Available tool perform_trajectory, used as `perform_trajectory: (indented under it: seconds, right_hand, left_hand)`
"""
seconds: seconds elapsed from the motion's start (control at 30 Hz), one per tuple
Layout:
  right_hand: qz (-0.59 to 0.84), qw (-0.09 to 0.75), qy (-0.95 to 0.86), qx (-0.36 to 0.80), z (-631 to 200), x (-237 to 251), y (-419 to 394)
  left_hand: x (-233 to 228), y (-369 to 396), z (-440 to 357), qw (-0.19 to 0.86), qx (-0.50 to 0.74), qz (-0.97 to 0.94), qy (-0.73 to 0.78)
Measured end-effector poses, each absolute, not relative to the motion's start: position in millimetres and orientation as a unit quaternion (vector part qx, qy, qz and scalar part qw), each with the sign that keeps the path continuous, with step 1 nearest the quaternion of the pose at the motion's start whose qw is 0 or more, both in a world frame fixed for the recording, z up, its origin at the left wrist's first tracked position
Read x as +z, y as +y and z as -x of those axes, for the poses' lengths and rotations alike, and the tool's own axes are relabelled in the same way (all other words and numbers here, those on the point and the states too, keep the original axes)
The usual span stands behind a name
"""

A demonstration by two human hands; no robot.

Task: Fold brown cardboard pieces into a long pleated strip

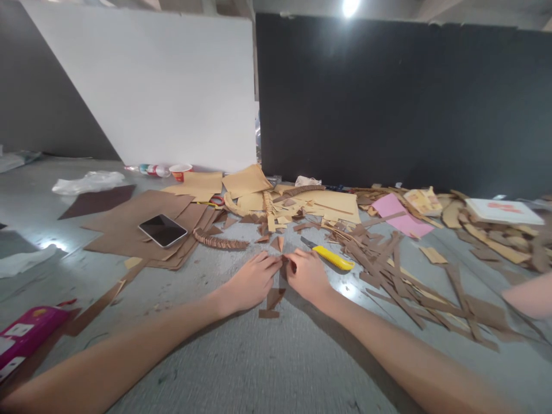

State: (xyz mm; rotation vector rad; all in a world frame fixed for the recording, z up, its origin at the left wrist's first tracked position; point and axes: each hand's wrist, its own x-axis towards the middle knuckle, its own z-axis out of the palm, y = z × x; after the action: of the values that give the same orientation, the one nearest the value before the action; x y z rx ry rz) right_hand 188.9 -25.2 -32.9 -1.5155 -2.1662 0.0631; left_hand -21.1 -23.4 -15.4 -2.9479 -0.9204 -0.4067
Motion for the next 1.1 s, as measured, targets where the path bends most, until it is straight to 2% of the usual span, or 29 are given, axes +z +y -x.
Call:
perform_trajectory:
  seconds: [0.3,0.6,1.1]
  right_hand:
    - [0.525,0.274,-0.804,0.051,-189.3,-29.7,-26.0]
    - [0.569,0.237,-0.787,0.026,-188.3,-30.5,-24.9]
    - [0.522,0.235,-0.82,-0.007,-188.5,-29.0,-26.8]
  left_hand:
    - [-13.9,-23.1,21.4,0.03,-0.114,0.949,-0.293]
    - [-13.8,-23.2,21.1,0.053,-0.088,0.95,-0.294]
    - [-16.5,-22.7,21.2,0.033,-0.099,0.948,-0.301]
